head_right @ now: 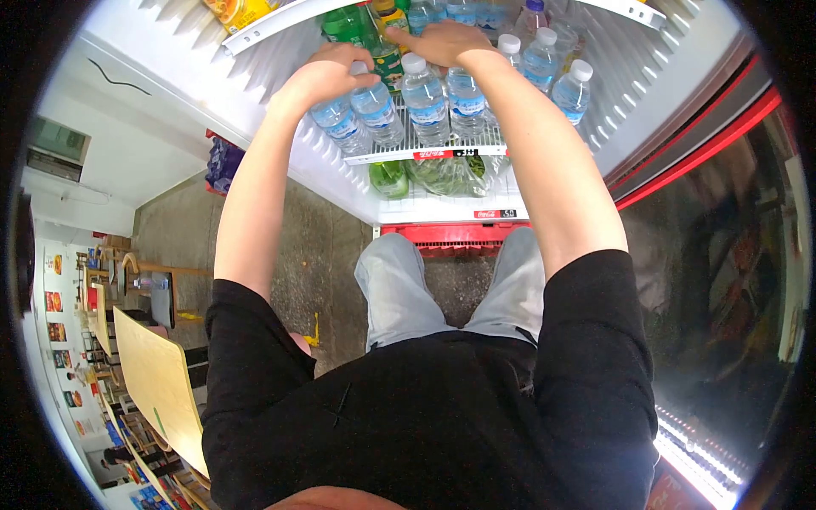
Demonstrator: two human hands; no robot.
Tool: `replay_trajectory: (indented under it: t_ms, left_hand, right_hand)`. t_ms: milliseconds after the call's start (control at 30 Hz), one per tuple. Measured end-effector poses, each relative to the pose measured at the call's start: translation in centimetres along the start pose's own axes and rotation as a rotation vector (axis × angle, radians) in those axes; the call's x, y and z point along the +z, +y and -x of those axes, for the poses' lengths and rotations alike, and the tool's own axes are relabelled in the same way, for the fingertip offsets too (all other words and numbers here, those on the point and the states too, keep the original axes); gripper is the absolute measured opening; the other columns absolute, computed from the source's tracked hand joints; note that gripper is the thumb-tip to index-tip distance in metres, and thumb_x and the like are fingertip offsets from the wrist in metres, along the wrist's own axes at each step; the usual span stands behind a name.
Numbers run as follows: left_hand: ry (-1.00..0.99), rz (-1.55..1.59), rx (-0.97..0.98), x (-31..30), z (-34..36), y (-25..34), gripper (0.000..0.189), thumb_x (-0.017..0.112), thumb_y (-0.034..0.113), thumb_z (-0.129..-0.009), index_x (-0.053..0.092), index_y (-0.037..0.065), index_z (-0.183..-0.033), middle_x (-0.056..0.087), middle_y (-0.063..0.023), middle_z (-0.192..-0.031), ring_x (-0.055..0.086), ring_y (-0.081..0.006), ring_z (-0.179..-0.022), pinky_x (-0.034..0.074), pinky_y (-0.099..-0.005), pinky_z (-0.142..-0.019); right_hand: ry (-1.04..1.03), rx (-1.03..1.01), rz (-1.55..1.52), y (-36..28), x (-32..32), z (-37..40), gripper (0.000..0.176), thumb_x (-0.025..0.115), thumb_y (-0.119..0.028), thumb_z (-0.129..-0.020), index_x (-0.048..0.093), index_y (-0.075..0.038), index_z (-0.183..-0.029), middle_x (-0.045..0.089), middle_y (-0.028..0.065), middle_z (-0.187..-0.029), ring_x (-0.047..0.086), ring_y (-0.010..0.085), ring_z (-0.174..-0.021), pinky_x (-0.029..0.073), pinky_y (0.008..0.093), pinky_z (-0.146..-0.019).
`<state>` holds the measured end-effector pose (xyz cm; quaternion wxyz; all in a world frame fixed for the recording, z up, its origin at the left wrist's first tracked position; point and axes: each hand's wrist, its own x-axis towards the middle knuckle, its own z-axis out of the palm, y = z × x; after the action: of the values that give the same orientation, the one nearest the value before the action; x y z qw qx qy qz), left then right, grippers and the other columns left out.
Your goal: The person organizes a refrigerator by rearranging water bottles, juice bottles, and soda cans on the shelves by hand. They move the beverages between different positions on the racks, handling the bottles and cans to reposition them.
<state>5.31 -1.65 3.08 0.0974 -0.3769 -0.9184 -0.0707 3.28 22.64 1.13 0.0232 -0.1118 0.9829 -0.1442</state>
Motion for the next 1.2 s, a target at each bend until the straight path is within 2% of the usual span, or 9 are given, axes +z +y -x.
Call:
replay_trajectory:
  t_ms: [33, 200, 433, 500, 633, 733, 1000, 1100, 1200]
  left_hand:
    - [0.027, -0.037, 0.047, 0.1, 0.1, -0.1, 0.032, 0.075, 0.035, -0.089, 0.075, 0.007, -0.105, 0.074, -0.0201, -0.100, 0.067, -0.0410, -0.097, 0.052, -0.0463, -0.090]
    - [-0.072, -0.012, -0.031, 0.0, 0.0, -0.5, 0.029, 0.077, 0.032, -0.086, 0.076, 0.008, -0.102, 0.073, -0.0199, -0.099, 0.066, -0.0390, -0.101, 0.052, -0.0464, -0.090]
    - [-0.179, -0.114, -0.106, -1.3, -0.2, 1.2, 0.038, 0.077, 0.041, -0.087, 0.076, 0.007, -0.103, 0.073, -0.0186, -0.102, 0.066, -0.0384, -0.104, 0.052, -0.0463, -0.091]
    - [-0.060, -0.113, -0.036, -0.7, -0.3, 1.9, 0.045, 0.076, 0.047, -0.088, 0.075, 0.006, -0.106, 0.072, -0.0169, -0.108, 0.065, -0.0363, -0.106, 0.050, -0.0461, -0.094]
    - [0.011, -0.183, 0.077, 0.0, -0.9, 3.4, 0.056, 0.073, 0.056, -0.089, 0.073, 0.007, -0.115, 0.069, -0.0140, -0.114, 0.064, -0.0326, -0.111, 0.045, -0.0451, -0.098]
    - [0.007, -0.106, 0.088, 1.3, -1.7, 3.8, 0.057, 0.071, 0.057, -0.090, 0.071, 0.009, -0.121, 0.068, -0.0128, -0.111, 0.063, -0.0310, -0.112, 0.040, -0.0453, -0.099]
    - [0.070, -0.118, 0.099, 3.3, -2.7, 4.5, 0.054, 0.066, 0.053, -0.095, 0.065, 0.011, -0.128, 0.070, -0.0137, -0.113, 0.064, -0.0273, -0.110, 0.035, -0.0432, -0.095]
    - [0.065, -0.096, 0.106, 3.0, -2.4, 4.1, 0.050, 0.064, 0.052, -0.096, 0.065, 0.013, -0.127, 0.072, -0.0124, -0.111, 0.065, -0.0257, -0.112, 0.036, -0.0444, -0.096]
    - [0.017, -0.106, 0.067, 2.6, -2.4, 4.1, 0.049, 0.063, 0.052, -0.096, 0.066, 0.014, -0.126, 0.073, -0.0120, -0.110, 0.066, -0.0260, -0.111, 0.036, -0.0458, -0.096]
  right_hand:
    - [0.012, 0.000, -0.013, -0.1, -0.1, 0.2, 0.099, 0.017, -0.091, -0.089, 0.083, -0.017, -0.092, 0.072, 0.0068, -0.068, 0.074, 0.0237, -0.099, 0.050, 0.0454, -0.102]
    - [0.007, -0.017, -0.032, -0.6, -0.8, 1.2, 0.099, 0.017, -0.092, -0.088, 0.084, -0.019, -0.093, 0.069, 0.0051, -0.063, 0.073, 0.0229, -0.100, 0.049, 0.0456, -0.103]
    - [0.035, -0.003, -0.038, -0.3, -0.2, 0.7, 0.102, 0.018, -0.092, -0.088, 0.078, -0.011, -0.069, 0.071, 0.0055, -0.065, 0.074, 0.0241, -0.098, 0.049, 0.0462, -0.104]
    - [0.059, -0.010, -0.051, -0.2, -0.1, 0.5, 0.102, 0.018, -0.091, -0.089, 0.075, -0.010, -0.063, 0.072, 0.0060, -0.066, 0.074, 0.0244, -0.097, 0.050, 0.0466, -0.103]
    - [0.039, -0.017, -0.064, 0.4, 0.3, -0.3, 0.101, 0.018, -0.089, -0.091, 0.077, -0.009, -0.067, 0.073, 0.0067, -0.068, 0.074, 0.0245, -0.097, 0.050, 0.0471, -0.104]
    - [0.047, -0.031, -0.062, 0.5, 0.4, -0.4, 0.100, 0.018, -0.087, -0.092, 0.079, -0.009, -0.073, 0.074, 0.0073, -0.070, 0.074, 0.0247, -0.098, 0.050, 0.0467, -0.103]
    - [0.041, 0.009, -0.108, -0.2, -0.9, 1.2, 0.098, 0.019, -0.086, -0.092, 0.082, -0.011, -0.087, 0.075, 0.0089, -0.075, 0.074, 0.0250, -0.098, 0.052, 0.0444, -0.100]
    - [0.082, 0.018, -0.153, 0.0, -0.5, 1.1, 0.097, 0.021, -0.085, -0.093, 0.076, -0.006, -0.084, 0.071, 0.0097, -0.066, 0.075, 0.0230, -0.085, 0.053, 0.0407, -0.092]
    - [0.069, 0.034, -0.128, 0.1, -0.3, 0.7, 0.096, 0.020, -0.085, -0.093, 0.075, -0.007, -0.085, 0.070, 0.0094, -0.065, 0.074, 0.0226, -0.083, 0.052, 0.0400, -0.090]
